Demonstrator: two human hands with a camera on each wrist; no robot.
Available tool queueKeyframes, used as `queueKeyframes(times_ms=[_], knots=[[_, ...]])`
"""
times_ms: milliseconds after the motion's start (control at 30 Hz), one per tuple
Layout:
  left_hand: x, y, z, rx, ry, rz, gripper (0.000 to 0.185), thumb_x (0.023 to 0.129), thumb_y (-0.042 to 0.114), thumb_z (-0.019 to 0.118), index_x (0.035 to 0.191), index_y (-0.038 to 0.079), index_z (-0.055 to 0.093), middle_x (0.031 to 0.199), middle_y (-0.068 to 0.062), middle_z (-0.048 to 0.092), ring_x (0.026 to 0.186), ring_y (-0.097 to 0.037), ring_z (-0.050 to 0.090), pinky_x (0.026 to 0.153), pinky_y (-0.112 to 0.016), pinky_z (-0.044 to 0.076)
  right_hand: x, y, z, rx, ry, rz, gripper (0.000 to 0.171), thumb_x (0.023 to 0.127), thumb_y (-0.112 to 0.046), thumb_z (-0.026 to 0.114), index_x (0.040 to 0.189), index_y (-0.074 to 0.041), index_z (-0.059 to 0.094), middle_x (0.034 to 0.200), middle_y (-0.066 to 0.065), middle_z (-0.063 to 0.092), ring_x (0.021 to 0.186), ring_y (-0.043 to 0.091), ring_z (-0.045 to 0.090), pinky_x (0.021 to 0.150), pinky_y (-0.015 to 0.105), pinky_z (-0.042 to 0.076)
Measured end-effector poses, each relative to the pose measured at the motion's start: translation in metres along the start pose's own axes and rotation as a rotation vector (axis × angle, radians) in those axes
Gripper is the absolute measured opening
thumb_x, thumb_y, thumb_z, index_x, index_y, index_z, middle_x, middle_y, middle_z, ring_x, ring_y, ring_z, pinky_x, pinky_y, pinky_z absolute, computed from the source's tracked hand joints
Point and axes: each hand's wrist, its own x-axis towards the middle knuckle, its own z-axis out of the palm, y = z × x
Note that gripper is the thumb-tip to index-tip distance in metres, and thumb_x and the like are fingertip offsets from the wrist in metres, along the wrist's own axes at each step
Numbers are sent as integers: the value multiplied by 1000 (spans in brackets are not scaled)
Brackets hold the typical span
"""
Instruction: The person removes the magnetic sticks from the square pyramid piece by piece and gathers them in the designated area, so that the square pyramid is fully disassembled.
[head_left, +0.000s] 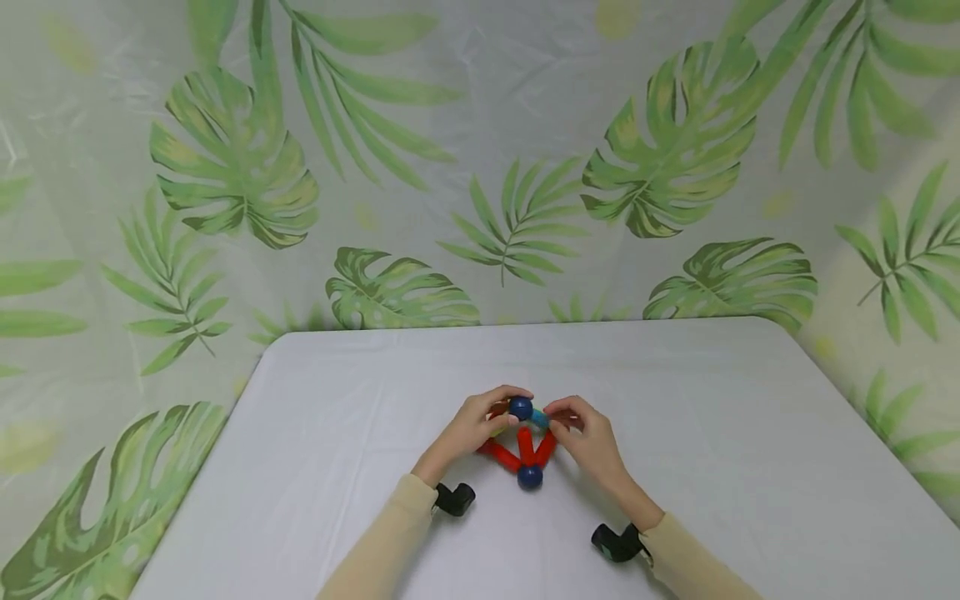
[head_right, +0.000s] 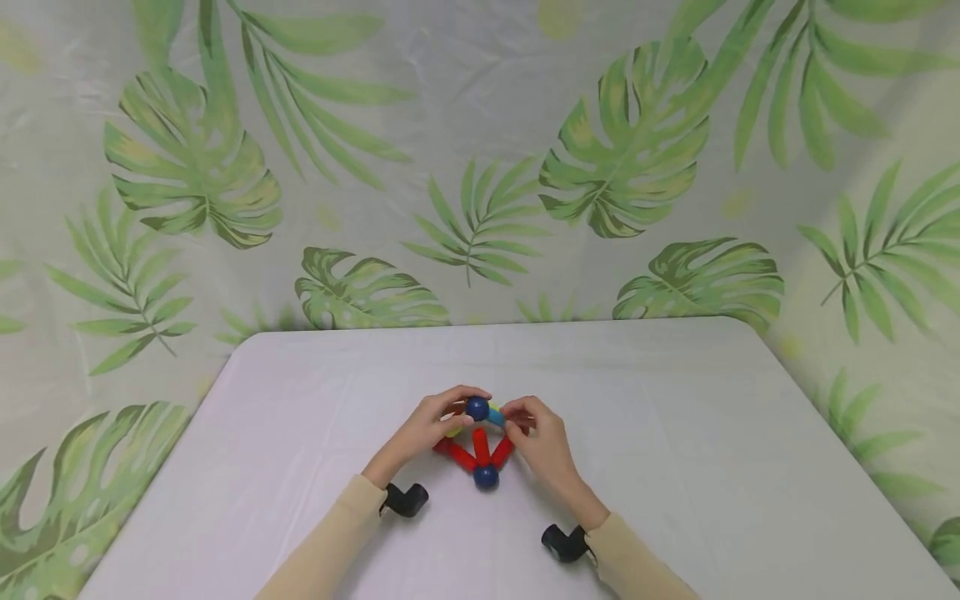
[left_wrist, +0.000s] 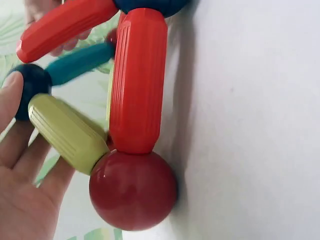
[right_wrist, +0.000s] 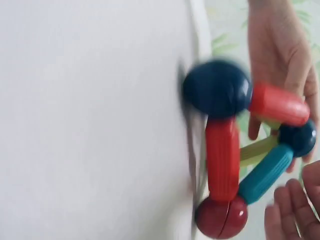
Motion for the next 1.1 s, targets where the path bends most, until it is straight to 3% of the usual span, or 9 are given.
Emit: queueKeyframes(times_ms=[100,167,400,567,700,800,933,1033,1100], knots=[[1,-2,-2,-12,-52,16,38,95,6,54,132,1,52,129,-16,57,122,-31,51,104,-49,34,4,4,0,-91,-16,-4,26,84,6,64,110,1,62,108,14,65,104,35,60,93,50,45],[2,-3,-1,8,-50,24,39,96,6,52,135,0,50,132,-16,55,124,-30,49,106,-50,32,5,5,2,-119,-47,16,27,83,5,66,110,1,61,106,14,66,101,34,61,90,48,47],[1,2,2,139,90,-45,35,97,14,57,130,7,55,126,-10,58,111,-24,56,91,-43,48,2,2,15,-77,-32,83,26,81,3,71,105,4,60,93,9,63,84,23,62,74,30,54],[4,7,4,146,136,-66,35,92,18,64,125,6,59,120,-9,60,106,-21,57,89,-39,49,-1,-3,21,-59,19,82,24,80,3,73,101,2,62,91,8,63,83,23,61,74,31,54],[5,7,3,145,174,-67,33,90,13,65,122,3,61,117,-11,62,105,-22,59,87,-38,50,-5,-8,23,-35,-2,76,23,80,3,73,101,1,62,92,7,63,83,22,62,76,31,54],[6,7,2,102,152,-59,33,90,9,65,121,2,62,118,-13,62,103,-25,60,87,-40,50,-7,-11,20,-8,-21,66,22,82,2,72,102,1,62,94,7,64,86,22,63,77,30,54],[6,6,0,15,72,-60,32,91,6,62,123,2,61,121,-14,62,106,-27,60,91,-42,48,-5,-7,11,-15,53,34,18,84,5,68,101,1,63,96,9,65,88,25,62,79,34,53],[6,5,0,-28,6,-61,33,94,8,59,127,4,60,125,-11,61,112,-24,58,97,-41,44,0,-1,5,-103,80,11,22,83,7,66,104,0,63,103,11,65,97,30,60,87,44,50],[6,3,0,-53,-22,-47,35,95,8,57,129,4,58,128,-11,59,116,-23,56,99,-42,42,3,3,2,-158,37,7,26,83,7,67,108,1,62,108,13,64,103,33,59,91,49,47]])
